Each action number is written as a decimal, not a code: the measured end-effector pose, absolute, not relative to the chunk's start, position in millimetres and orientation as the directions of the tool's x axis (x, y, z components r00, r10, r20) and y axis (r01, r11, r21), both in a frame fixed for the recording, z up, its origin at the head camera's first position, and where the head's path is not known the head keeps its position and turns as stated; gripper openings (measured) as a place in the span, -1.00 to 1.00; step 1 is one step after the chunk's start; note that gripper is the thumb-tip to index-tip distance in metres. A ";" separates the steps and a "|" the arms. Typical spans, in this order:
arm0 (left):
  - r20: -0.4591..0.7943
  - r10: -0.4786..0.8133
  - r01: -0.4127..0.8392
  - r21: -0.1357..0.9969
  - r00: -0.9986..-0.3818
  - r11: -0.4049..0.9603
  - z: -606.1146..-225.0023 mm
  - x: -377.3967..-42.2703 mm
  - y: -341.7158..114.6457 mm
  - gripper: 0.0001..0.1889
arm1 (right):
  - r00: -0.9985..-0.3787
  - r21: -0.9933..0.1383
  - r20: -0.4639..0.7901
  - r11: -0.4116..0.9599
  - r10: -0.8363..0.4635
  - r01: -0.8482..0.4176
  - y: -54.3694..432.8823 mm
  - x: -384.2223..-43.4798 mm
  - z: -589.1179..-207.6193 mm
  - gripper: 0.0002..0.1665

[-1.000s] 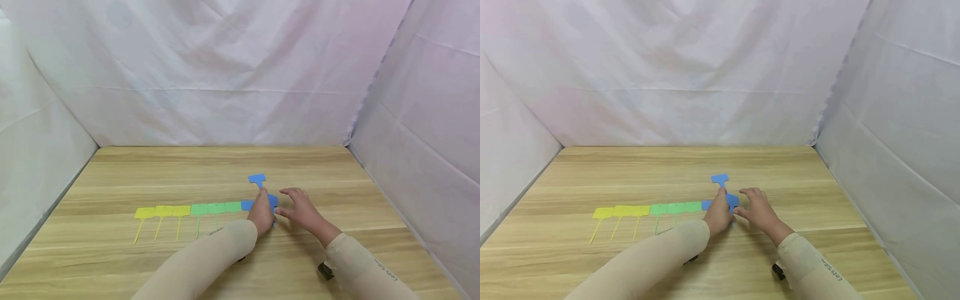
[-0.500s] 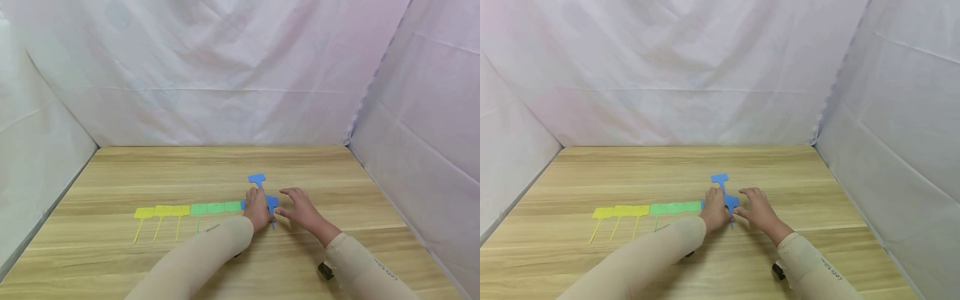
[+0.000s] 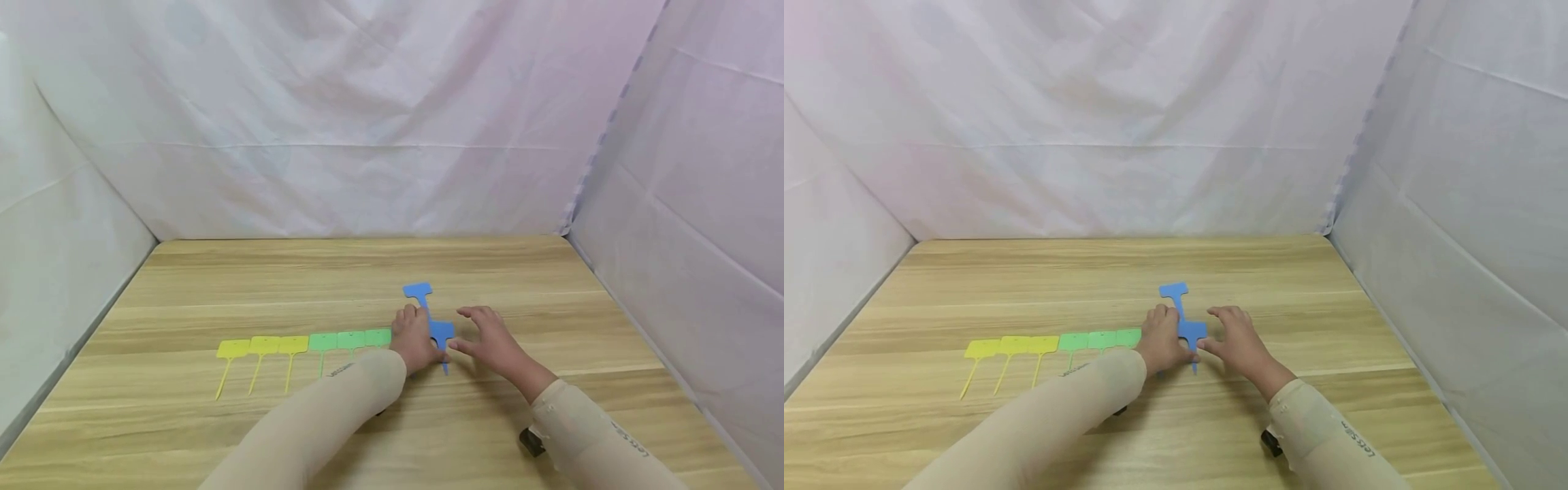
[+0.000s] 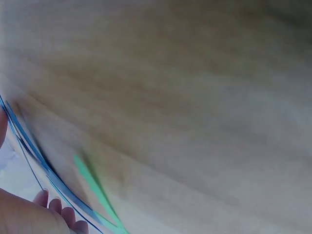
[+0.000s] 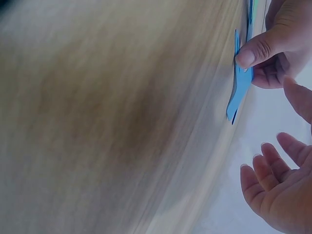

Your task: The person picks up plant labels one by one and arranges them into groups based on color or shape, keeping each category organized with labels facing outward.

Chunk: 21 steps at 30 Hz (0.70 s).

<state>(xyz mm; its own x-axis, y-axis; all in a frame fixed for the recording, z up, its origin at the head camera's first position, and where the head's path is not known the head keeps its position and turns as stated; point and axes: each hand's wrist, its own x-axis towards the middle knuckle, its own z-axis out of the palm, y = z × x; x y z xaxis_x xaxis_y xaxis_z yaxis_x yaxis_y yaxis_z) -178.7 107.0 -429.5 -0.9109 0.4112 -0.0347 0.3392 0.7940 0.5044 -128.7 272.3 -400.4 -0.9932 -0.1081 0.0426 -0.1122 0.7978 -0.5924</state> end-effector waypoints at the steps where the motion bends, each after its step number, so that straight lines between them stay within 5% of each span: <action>1: -0.036 0.415 0.343 0.500 -0.909 0.795 -429.8 -179.2 106.6 -0.08 | -0.994 -0.596 0.040 0.796 -0.105 -0.108 272.6 -128.9 -400.8 -0.24; 21: -0.067 0.448 0.367 0.472 -0.892 0.801 -432.9 -183.9 102.2 -0.09 | -0.994 -0.624 0.022 0.776 -0.104 -0.095 273.8 -127.9 -402.7 -0.23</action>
